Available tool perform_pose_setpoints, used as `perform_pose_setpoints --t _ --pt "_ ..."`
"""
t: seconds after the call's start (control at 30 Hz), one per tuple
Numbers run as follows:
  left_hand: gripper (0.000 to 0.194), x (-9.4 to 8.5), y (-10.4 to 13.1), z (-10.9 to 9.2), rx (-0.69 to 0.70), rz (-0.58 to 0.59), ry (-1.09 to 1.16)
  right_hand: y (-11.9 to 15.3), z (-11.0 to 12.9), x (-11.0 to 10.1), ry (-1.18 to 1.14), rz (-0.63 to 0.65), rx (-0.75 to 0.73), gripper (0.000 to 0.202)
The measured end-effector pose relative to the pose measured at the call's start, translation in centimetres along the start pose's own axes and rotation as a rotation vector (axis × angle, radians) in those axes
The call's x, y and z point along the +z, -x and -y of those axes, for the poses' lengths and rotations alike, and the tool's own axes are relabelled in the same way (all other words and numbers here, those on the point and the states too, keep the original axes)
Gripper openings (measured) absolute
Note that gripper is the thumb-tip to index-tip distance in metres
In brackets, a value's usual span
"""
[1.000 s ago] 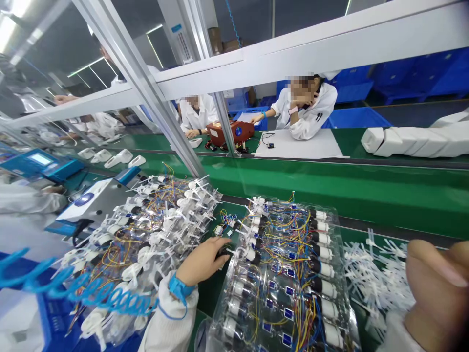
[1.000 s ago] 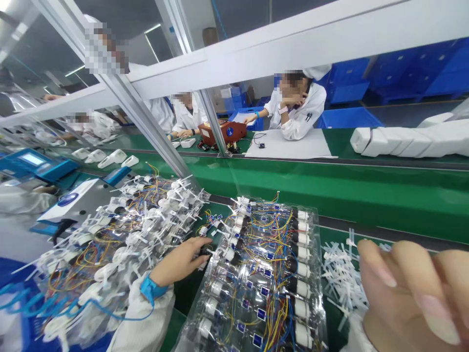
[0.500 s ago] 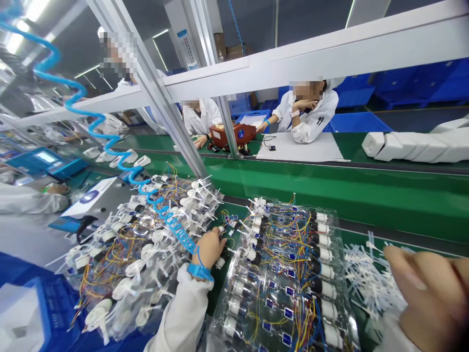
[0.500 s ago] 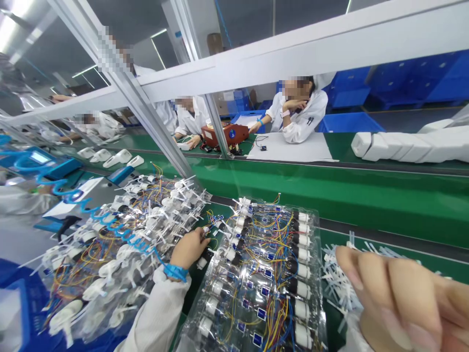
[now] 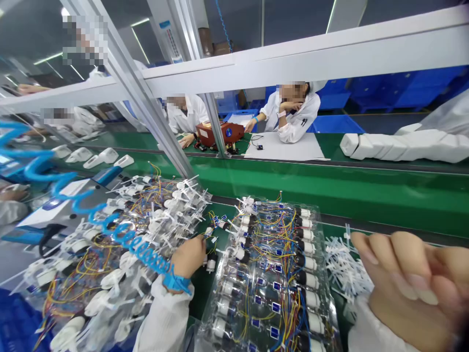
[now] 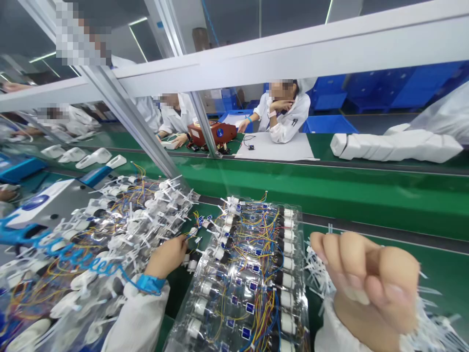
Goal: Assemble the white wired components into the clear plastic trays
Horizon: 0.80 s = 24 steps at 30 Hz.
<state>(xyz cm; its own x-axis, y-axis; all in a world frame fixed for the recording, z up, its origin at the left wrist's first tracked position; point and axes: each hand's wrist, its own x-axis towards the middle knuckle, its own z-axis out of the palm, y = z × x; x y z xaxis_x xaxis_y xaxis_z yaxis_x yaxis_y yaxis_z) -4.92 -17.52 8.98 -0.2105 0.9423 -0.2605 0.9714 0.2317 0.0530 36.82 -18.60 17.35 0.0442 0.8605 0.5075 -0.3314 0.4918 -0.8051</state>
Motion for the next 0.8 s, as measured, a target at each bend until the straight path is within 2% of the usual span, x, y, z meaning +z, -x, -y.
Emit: perform_pose_setpoints --t 0.1,0.23,0.6,0.8 --pt "0.032 0.4 -0.4 0.4 0.031 0.009 0.046 -1.0 1.0 1.8 -0.212 0.09 -0.091 0.023" --pt "0.037 0.6 -0.9 0.6 0.057 -0.029 0.118 -1.8 1.3 2.4 -0.246 0.163 -0.082 0.027" --pt "0.047 1.2 -1.2 0.8 0.146 -0.217 0.366 -1.5 0.8 2.4 -0.163 0.183 -0.037 0.033" --pt "0.054 0.6 -0.2 1.0 0.219 -0.193 0.548 -1.5 0.4 2.8 -0.087 0.255 -0.006 0.028"
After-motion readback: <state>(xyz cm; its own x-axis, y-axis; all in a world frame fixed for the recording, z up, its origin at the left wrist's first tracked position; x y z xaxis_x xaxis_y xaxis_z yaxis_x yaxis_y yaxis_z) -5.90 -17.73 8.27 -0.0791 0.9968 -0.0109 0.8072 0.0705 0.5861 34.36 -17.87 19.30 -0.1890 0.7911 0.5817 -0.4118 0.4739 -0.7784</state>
